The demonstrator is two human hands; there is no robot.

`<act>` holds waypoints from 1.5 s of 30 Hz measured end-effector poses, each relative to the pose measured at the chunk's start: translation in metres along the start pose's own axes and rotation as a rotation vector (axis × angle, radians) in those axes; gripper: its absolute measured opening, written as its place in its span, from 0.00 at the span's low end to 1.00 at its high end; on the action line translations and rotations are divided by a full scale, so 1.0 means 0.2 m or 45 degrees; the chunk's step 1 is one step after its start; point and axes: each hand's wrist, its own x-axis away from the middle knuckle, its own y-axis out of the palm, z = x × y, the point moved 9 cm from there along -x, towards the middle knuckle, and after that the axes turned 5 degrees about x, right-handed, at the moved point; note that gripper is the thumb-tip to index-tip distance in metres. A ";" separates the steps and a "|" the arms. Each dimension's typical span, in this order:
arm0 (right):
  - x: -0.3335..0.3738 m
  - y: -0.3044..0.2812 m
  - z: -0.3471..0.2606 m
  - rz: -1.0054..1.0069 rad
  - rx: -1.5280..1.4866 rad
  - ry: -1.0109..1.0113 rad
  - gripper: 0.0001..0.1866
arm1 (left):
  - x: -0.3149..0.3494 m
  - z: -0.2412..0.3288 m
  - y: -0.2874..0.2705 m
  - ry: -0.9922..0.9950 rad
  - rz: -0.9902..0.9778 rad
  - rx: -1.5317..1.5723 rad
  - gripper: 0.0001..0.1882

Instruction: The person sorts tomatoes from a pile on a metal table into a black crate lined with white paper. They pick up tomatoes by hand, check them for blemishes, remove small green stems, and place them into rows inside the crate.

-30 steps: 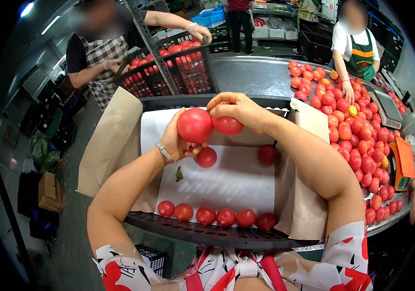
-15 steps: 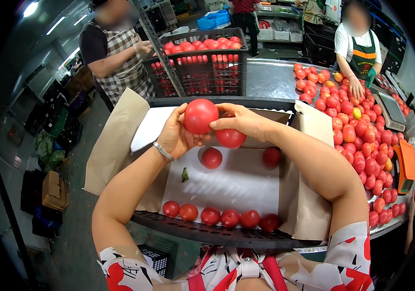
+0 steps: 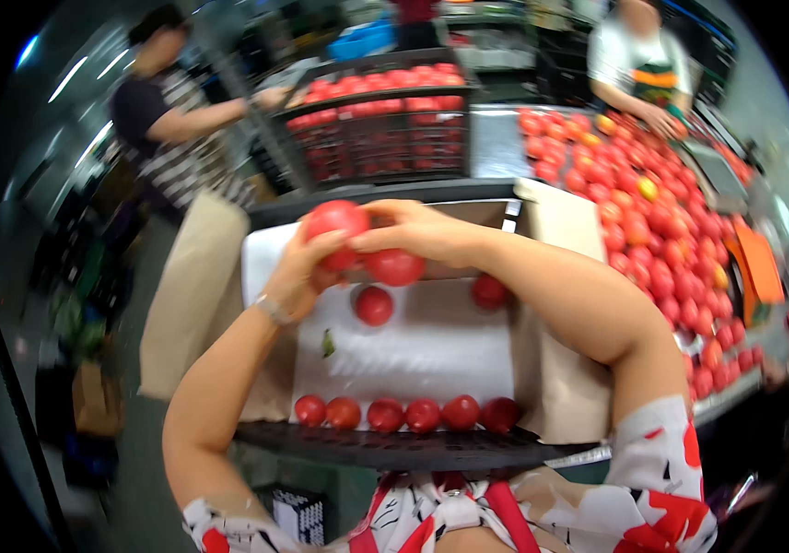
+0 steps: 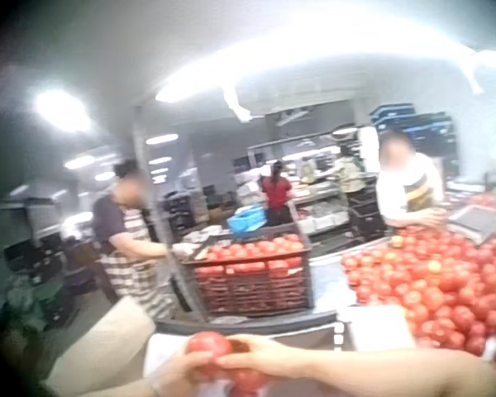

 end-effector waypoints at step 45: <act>0.20 0.15 0.07 0.115 -0.555 0.338 0.34 | 0.09 0.03 0.11 0.099 -0.089 0.237 0.18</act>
